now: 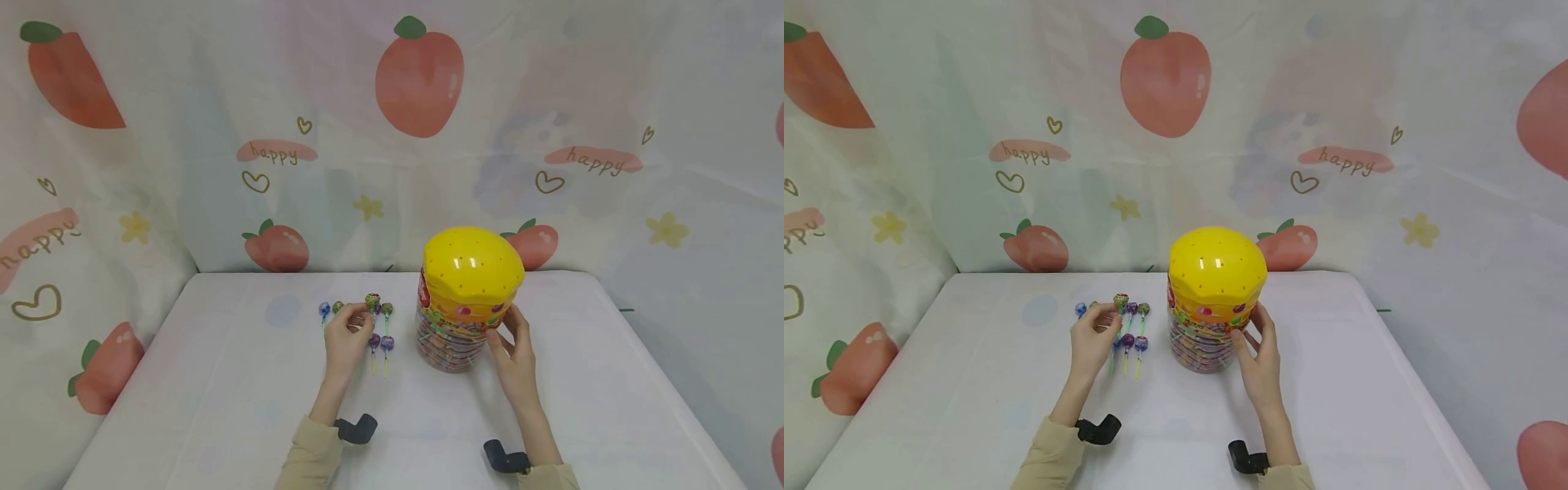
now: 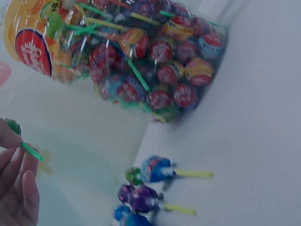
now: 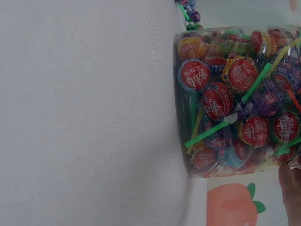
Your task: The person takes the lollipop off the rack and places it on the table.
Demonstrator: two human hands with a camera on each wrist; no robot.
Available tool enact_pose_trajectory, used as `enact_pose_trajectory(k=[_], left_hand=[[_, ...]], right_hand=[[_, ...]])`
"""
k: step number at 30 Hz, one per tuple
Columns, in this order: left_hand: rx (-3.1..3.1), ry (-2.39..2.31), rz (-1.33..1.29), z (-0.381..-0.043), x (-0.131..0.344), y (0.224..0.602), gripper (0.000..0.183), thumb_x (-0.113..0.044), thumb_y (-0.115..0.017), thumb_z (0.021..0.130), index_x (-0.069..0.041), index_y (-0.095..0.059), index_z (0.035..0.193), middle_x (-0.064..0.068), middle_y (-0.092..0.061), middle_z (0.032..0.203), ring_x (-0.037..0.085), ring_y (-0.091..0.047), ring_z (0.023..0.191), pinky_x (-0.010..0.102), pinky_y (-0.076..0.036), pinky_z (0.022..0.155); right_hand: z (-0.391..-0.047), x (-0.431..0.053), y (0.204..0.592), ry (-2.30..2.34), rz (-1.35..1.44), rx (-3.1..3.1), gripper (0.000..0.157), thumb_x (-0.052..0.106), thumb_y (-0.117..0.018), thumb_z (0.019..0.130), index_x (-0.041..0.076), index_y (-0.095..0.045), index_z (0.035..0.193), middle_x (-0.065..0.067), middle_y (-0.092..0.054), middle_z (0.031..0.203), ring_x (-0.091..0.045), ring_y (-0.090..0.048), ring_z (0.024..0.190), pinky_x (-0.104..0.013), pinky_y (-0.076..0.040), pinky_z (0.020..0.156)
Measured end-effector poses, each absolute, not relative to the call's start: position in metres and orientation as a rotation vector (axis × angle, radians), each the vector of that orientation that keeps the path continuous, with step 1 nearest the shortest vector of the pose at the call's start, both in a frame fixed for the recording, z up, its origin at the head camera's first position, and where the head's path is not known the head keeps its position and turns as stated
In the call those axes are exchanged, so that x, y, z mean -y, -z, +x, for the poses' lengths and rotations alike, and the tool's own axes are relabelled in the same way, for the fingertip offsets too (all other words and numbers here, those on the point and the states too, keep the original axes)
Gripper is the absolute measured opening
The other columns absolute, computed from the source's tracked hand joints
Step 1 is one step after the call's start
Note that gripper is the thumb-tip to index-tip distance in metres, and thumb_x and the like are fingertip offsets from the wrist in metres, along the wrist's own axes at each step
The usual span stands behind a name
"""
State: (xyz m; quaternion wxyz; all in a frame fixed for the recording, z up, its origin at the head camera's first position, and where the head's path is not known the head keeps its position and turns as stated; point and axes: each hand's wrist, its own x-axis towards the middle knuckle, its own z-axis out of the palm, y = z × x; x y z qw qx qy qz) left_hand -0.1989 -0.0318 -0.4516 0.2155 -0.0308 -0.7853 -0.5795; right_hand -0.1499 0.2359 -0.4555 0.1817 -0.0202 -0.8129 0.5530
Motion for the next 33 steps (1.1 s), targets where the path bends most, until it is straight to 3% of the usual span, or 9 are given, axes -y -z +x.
enact_pose_trajectory(k=[4, 13, 19, 21, 24, 28, 31, 33], left_hand=[[2.198, 1.601, -0.020, -0.195, 0.044, 0.459, 0.017, -0.001, -0.067, 0.082, -0.002, -0.070, 0.100, 0.010, -0.069, 0.086, 0.016, -0.063, 0.075, 0.019, -0.049, 0.066], [2.273, 1.515, 0.203, -0.192, 0.074, 0.472, 0.016, -0.004, -0.066, 0.083, -0.005, -0.071, 0.098, 0.009, -0.069, 0.085, 0.013, -0.060, 0.072, 0.018, -0.046, 0.059], [2.333, 1.445, 0.333, -0.192, 0.091, 0.478, 0.018, -0.007, -0.062, 0.081, -0.006, -0.073, 0.096, 0.010, -0.070, 0.082, 0.012, -0.060, 0.066, 0.024, -0.043, 0.062], [2.368, 1.402, 0.360, -0.192, 0.096, 0.481, 0.019, -0.008, -0.063, 0.080, -0.005, -0.073, 0.095, 0.009, -0.071, 0.080, 0.011, -0.060, 0.065, 0.025, -0.043, 0.064], [2.433, 1.349, 0.382, -0.191, 0.105, 0.489, 0.019, -0.009, -0.065, 0.079, -0.004, -0.073, 0.094, 0.009, -0.071, 0.079, 0.013, -0.063, 0.065, 0.027, -0.043, 0.066], [2.520, 1.259, 0.415, -0.188, 0.111, 0.499, 0.018, -0.008, -0.065, 0.077, -0.002, -0.074, 0.091, 0.010, -0.072, 0.077, 0.019, -0.065, 0.066, 0.029, -0.045, 0.062], [2.570, 1.209, 0.431, -0.187, 0.113, 0.503, 0.017, -0.008, -0.065, 0.076, -0.001, -0.073, 0.090, 0.011, -0.072, 0.075, 0.021, -0.064, 0.065, 0.029, -0.044, 0.059], [2.590, 1.199, 0.438, -0.187, 0.113, 0.504, 0.016, -0.009, -0.065, 0.077, -0.002, -0.073, 0.089, 0.011, -0.072, 0.075, 0.022, -0.063, 0.065, 0.029, -0.044, 0.058]], right_hand=[[-0.150, -0.235, 0.455, -1.578, -0.041, 2.276, 0.067, 0.013, -0.055, 0.097, 0.017, -0.018, 0.153, -0.008, -0.031, 0.154, -0.025, -0.031, 0.142, -0.053, -0.032, 0.112], [-0.150, -0.235, 0.456, -1.545, -0.075, 2.304, 0.068, 0.014, -0.055, 0.097, 0.020, -0.018, 0.153, -0.006, -0.032, 0.154, -0.021, -0.033, 0.141, -0.046, -0.035, 0.112], [-0.151, -0.235, 0.456, -1.549, -0.075, 2.299, 0.067, 0.016, -0.055, 0.097, 0.021, -0.019, 0.153, -0.003, -0.032, 0.154, -0.018, -0.033, 0.140, -0.042, -0.036, 0.112], [-0.151, -0.235, 0.456, -1.554, -0.068, 2.294, 0.066, 0.015, -0.055, 0.097, 0.021, -0.019, 0.153, -0.003, -0.032, 0.154, -0.018, -0.033, 0.140, -0.033, -0.037, 0.112], [-0.151, -0.235, 0.456, -1.558, -0.061, 2.291, 0.067, 0.014, -0.055, 0.097, 0.020, -0.019, 0.153, -0.005, -0.032, 0.154, -0.020, -0.033, 0.140, -0.036, -0.037, 0.112], [-0.149, -0.235, 0.457, -1.544, -0.053, 2.303, 0.067, 0.013, -0.055, 0.097, 0.019, -0.019, 0.153, -0.007, -0.032, 0.154, -0.020, -0.033, 0.139, -0.024, -0.037, 0.110], [-0.149, -0.235, 0.457, -1.536, -0.048, 2.298, 0.066, 0.013, -0.055, 0.097, 0.020, -0.020, 0.152, -0.007, -0.032, 0.154, -0.016, -0.034, 0.139, -0.006, -0.033, 0.100], [-0.149, -0.235, 0.457, -1.539, -0.043, 2.289, 0.065, 0.013, -0.055, 0.097, 0.020, -0.021, 0.152, -0.006, -0.033, 0.154, -0.015, -0.034, 0.138, -0.004, -0.033, 0.099]])
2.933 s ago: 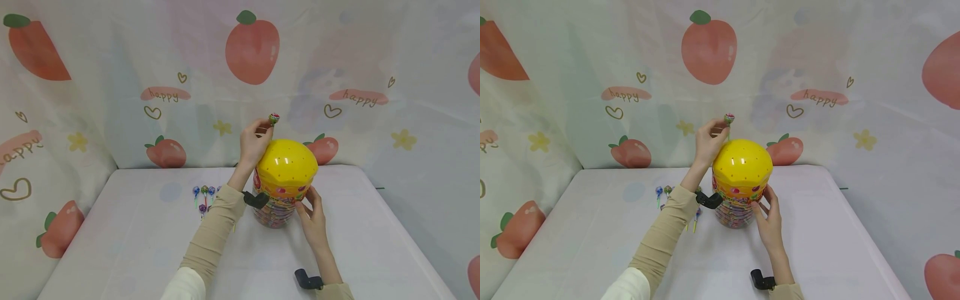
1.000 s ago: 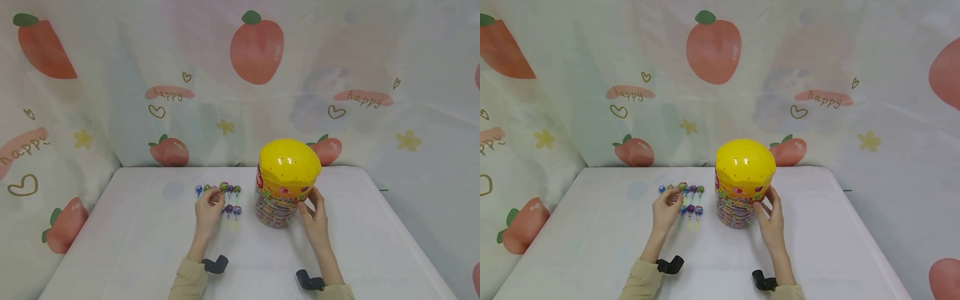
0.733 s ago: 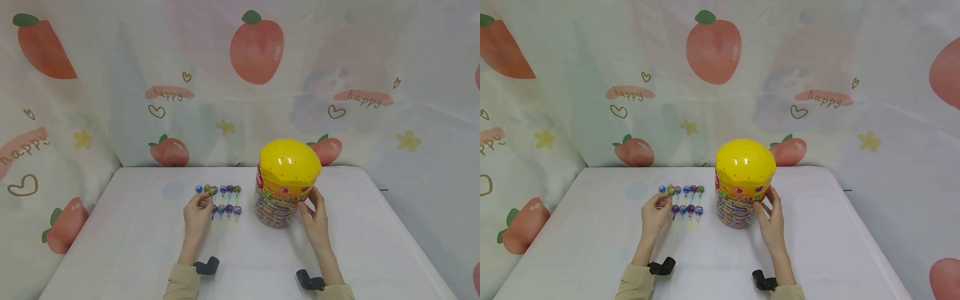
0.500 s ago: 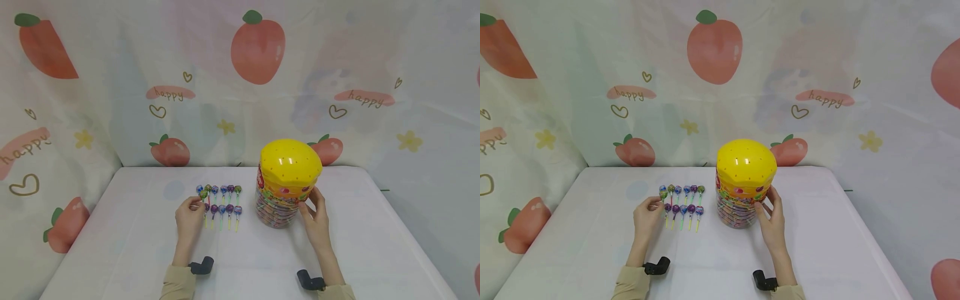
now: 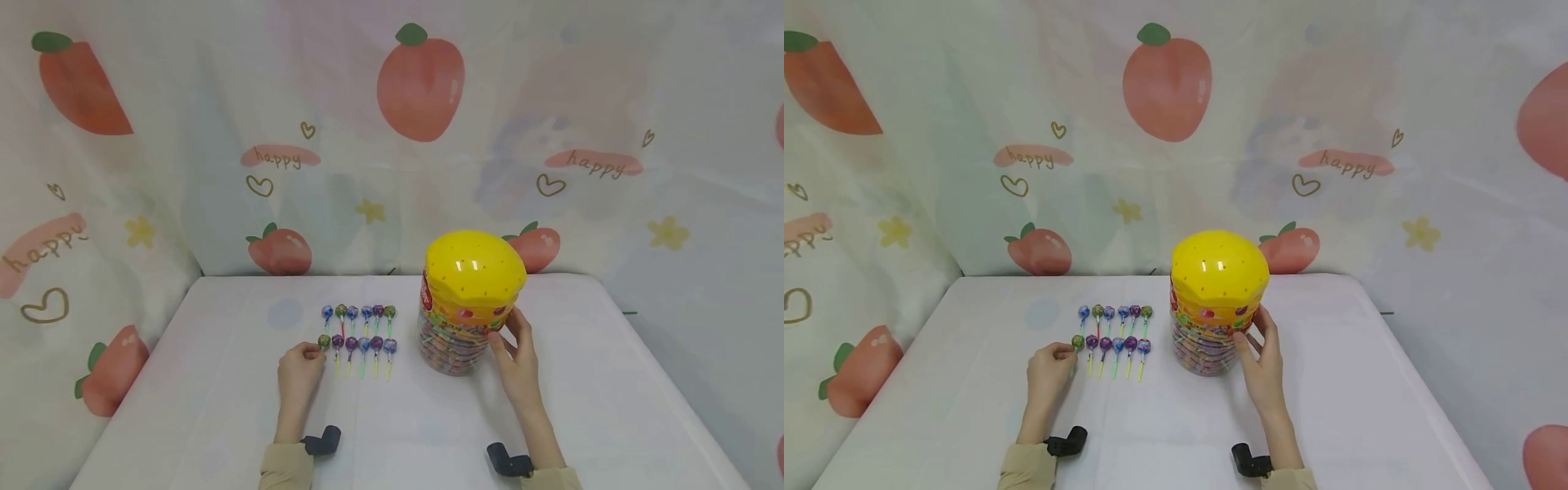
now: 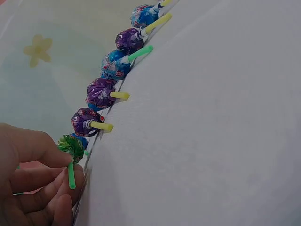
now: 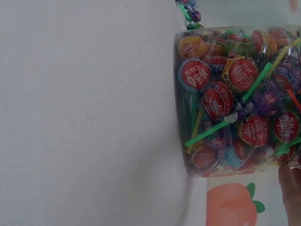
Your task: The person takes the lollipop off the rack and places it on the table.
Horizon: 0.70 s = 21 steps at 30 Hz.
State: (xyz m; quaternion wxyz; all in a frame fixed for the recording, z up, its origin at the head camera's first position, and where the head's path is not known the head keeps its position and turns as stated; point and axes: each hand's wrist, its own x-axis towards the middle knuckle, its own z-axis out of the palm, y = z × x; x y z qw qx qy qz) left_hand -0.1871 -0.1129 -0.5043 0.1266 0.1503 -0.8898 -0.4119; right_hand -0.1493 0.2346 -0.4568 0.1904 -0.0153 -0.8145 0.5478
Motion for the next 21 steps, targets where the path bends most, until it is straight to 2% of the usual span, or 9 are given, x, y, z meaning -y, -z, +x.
enact_pose_trajectory(k=[2, 7, 11, 16, 18, 21], left_hand=[[2.600, 1.200, 0.440, -0.188, 0.113, 0.505, 0.016, -0.009, -0.065, 0.077, -0.001, -0.073, 0.089, 0.011, -0.071, 0.074, 0.021, -0.062, 0.064, 0.028, -0.043, 0.058], [2.628, 1.193, 0.444, -0.188, 0.112, 0.504, 0.016, -0.008, -0.066, 0.077, 0.000, -0.072, 0.090, 0.011, -0.070, 0.074, 0.019, -0.060, 0.063, 0.026, -0.042, 0.056], [2.650, 1.188, 0.449, -0.188, 0.112, 0.501, 0.016, -0.008, -0.066, 0.078, -0.001, -0.071, 0.091, 0.010, -0.069, 0.074, 0.018, -0.059, 0.061, 0.025, -0.041, 0.055], [2.661, 1.175, 0.450, -0.187, 0.110, 0.496, 0.015, -0.010, -0.066, 0.079, -0.001, -0.071, 0.090, 0.009, -0.068, 0.073, 0.018, -0.058, 0.061, 0.025, -0.040, 0.055], [2.671, 1.150, 0.445, -0.187, 0.110, 0.494, 0.016, -0.012, -0.066, 0.079, -0.001, -0.070, 0.091, 0.009, -0.068, 0.073, 0.019, -0.058, 0.062, 0.026, -0.039, 0.055], [2.672, 1.074, 0.442, -0.186, 0.110, 0.488, 0.020, -0.016, -0.068, 0.081, 0.000, -0.070, 0.094, 0.010, -0.068, 0.077, 0.023, -0.061, 0.065, 0.029, -0.041, 0.055]], right_hand=[[-0.149, -0.235, 0.456, -1.543, -0.049, 2.286, 0.065, 0.013, -0.055, 0.097, 0.020, -0.021, 0.152, -0.005, -0.033, 0.153, -0.015, -0.034, 0.138, -0.008, -0.034, 0.102], [-0.150, -0.235, 0.454, -1.543, -0.058, 2.289, 0.065, 0.014, -0.055, 0.097, 0.020, -0.021, 0.152, -0.005, -0.033, 0.153, -0.018, -0.034, 0.139, -0.026, -0.037, 0.110], [-0.150, -0.235, 0.454, -1.548, -0.057, 2.287, 0.065, 0.014, -0.055, 0.097, 0.021, -0.021, 0.152, -0.004, -0.033, 0.154, -0.019, -0.034, 0.139, -0.021, -0.037, 0.108], [-0.152, -0.236, 0.452, -1.542, -0.046, 2.294, 0.065, 0.016, -0.055, 0.097, 0.021, -0.021, 0.152, -0.004, -0.033, 0.154, -0.020, -0.034, 0.140, -0.029, -0.037, 0.111], [-0.152, -0.239, 0.451, -1.532, -0.041, 2.301, 0.063, 0.016, -0.053, 0.098, 0.021, -0.021, 0.152, -0.005, -0.033, 0.154, -0.023, -0.034, 0.140, -0.028, -0.039, 0.109], [-0.151, -0.246, 0.446, -1.501, -0.071, 2.321, 0.059, 0.021, -0.049, 0.100, 0.021, -0.021, 0.153, -0.005, -0.033, 0.155, -0.025, -0.035, 0.141, -0.020, -0.037, 0.105]])
